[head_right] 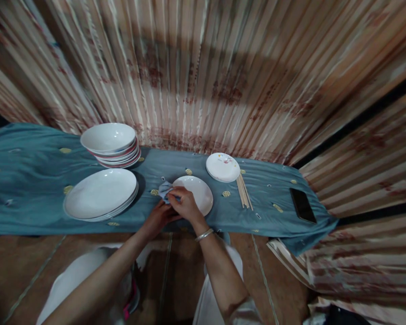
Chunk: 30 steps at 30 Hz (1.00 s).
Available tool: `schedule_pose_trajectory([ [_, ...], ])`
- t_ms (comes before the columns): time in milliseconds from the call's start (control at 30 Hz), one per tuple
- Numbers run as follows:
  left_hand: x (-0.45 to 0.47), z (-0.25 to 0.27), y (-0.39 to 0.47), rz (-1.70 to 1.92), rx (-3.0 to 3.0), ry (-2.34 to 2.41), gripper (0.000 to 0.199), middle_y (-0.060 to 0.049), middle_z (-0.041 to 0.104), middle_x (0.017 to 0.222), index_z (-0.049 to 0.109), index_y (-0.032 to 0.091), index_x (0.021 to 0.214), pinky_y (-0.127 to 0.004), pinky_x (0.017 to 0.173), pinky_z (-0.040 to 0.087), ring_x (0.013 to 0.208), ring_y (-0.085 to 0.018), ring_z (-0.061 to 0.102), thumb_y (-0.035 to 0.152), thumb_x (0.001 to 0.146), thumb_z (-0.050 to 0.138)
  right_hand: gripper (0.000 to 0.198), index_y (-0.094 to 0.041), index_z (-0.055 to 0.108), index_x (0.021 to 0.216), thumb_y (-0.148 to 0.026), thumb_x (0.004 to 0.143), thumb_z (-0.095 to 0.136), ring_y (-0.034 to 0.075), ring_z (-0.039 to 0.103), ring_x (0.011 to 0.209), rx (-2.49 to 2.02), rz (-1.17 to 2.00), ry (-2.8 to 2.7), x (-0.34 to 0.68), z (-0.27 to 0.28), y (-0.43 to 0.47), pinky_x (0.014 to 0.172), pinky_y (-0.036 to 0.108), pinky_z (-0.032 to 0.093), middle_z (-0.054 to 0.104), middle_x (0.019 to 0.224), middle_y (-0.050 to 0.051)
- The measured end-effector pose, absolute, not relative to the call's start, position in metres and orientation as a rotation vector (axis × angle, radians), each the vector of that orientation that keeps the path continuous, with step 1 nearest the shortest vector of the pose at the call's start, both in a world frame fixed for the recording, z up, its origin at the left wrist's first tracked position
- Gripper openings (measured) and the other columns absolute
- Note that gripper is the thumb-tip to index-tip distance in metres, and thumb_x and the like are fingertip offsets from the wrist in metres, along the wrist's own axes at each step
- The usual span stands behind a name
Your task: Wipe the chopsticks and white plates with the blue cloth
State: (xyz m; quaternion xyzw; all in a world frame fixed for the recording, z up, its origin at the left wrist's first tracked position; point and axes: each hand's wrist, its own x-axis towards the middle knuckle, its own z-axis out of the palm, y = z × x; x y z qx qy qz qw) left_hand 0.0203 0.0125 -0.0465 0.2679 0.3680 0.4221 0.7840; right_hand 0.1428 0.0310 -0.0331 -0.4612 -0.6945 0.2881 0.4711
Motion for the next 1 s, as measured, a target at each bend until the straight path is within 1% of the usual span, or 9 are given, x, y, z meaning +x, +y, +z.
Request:
schedule_pose_trajectory([
  [133, 0.020, -0.041, 0.011, 0.905, 0.602, 0.773, 0.049, -0.006, 0.070, 0.092, 0.054, 0.018, 0.118, -0.038, 0.072, 0.056, 0.080, -0.022, 0.068, 0.020, 0.070, 0.064, 0.015, -0.021, 0.069, 0.080, -0.022, 0.083, 0.054, 0.016, 0.064, 0.085, -1.154, 0.763, -1.727, 0.146, -0.030, 0.022, 0.082, 0.028, 0.048, 0.070, 0.087, 0.003],
  [200, 0.019, -0.040, 0.011, 0.906, 0.613, 0.763, 0.047, -0.005, 0.069, 0.091, 0.055, 0.018, 0.115, -0.035, 0.070, 0.056, 0.079, -0.021, 0.067, 0.020, 0.069, 0.064, 0.015, -0.021, 0.069, 0.087, -0.019, 0.081, 0.055, 0.017, 0.064, 0.091, -1.168, 0.742, -1.745, 0.148, -0.029, 0.017, 0.086, 0.028, 0.047, 0.070, 0.094, 0.003],
  [300, 0.018, -0.040, 0.011, 0.914, 0.627, 0.763, 0.047, -0.003, 0.068, 0.092, 0.056, 0.019, 0.113, -0.031, 0.067, 0.055, 0.080, -0.019, 0.066, 0.019, 0.066, 0.061, 0.022, -0.022, 0.066, 0.098, -0.016, 0.078, 0.057, 0.017, 0.061, 0.099, -1.195, 0.681, -1.783, 0.152, -0.030, 0.008, 0.091, 0.030, 0.046, 0.067, 0.103, 0.004],
  [433, 0.019, -0.041, 0.014, 0.935, 0.616, 0.774, 0.055, -0.001, 0.067, 0.093, 0.054, 0.021, 0.117, -0.025, 0.060, 0.053, 0.076, -0.016, 0.063, 0.016, 0.063, 0.055, 0.024, -0.022, 0.066, 0.098, -0.012, 0.080, 0.054, 0.016, 0.061, 0.098, -1.221, 0.700, -1.834, 0.157, -0.030, -0.003, 0.091, 0.030, 0.046, 0.067, 0.103, 0.004],
  [533, 0.020, -0.041, 0.016, 0.922, 0.583, 0.772, 0.067, 0.001, 0.066, 0.083, 0.049, 0.022, 0.127, -0.022, 0.053, 0.049, 0.062, -0.013, 0.058, 0.016, 0.060, 0.054, 0.023, -0.021, 0.066, 0.095, -0.009, 0.080, 0.054, 0.017, 0.062, 0.096, -1.256, 0.711, -1.874, 0.162, -0.029, -0.012, 0.090, 0.030, 0.046, 0.067, 0.100, 0.004],
  [633, 0.020, -0.041, 0.017, 0.897, 0.580, 0.781, 0.071, 0.003, 0.062, 0.069, 0.046, 0.022, 0.133, -0.021, 0.048, 0.046, 0.054, -0.012, 0.056, 0.018, 0.063, 0.058, 0.024, -0.021, 0.066, 0.096, -0.007, 0.080, 0.054, 0.017, 0.062, 0.095, -1.300, 0.698, -1.926, 0.170, -0.028, -0.022, 0.089, 0.031, 0.046, 0.067, 0.099, 0.004],
  [733, 0.021, -0.041, 0.016, 0.884, 0.588, 0.817, 0.074, 0.002, 0.065, 0.071, 0.041, 0.023, 0.137, -0.023, 0.052, 0.049, 0.058, -0.013, 0.060, 0.022, 0.068, 0.064, 0.025, -0.022, 0.066, 0.095, -0.006, 0.080, 0.054, 0.018, 0.061, 0.096, -1.357, 0.663, -1.968, 0.179, -0.027, -0.033, 0.090, 0.032, 0.046, 0.067, 0.098, 0.004],
  [833, 0.020, -0.043, 0.016, 0.889, 0.580, 0.829, 0.080, -0.002, 0.070, 0.084, 0.035, 0.026, 0.142, -0.032, 0.064, 0.056, 0.071, -0.018, 0.067, 0.021, 0.069, 0.068, 0.025, -0.023, 0.067, 0.093, -0.006, 0.079, 0.054, 0.019, 0.060, 0.096, -1.420, 0.622, -1.969, 0.190, -0.028, -0.042, 0.089, 0.033, 0.046, 0.067, 0.097, 0.004],
  [1000, 0.020, -0.050, 0.019, 0.902, 0.588, 0.817, 0.078, -0.003, 0.072, 0.093, 0.036, 0.029, 0.141, -0.044, 0.074, 0.057, 0.078, -0.022, 0.069, 0.017, 0.071, 0.068, 0.027, -0.023, 0.067, 0.092, -0.007, 0.077, 0.051, 0.020, 0.060, 0.098, -1.477, 0.549, -1.890, 0.215, -0.036, -0.049, 0.090, 0.035, 0.045, 0.066, 0.098, 0.005],
])
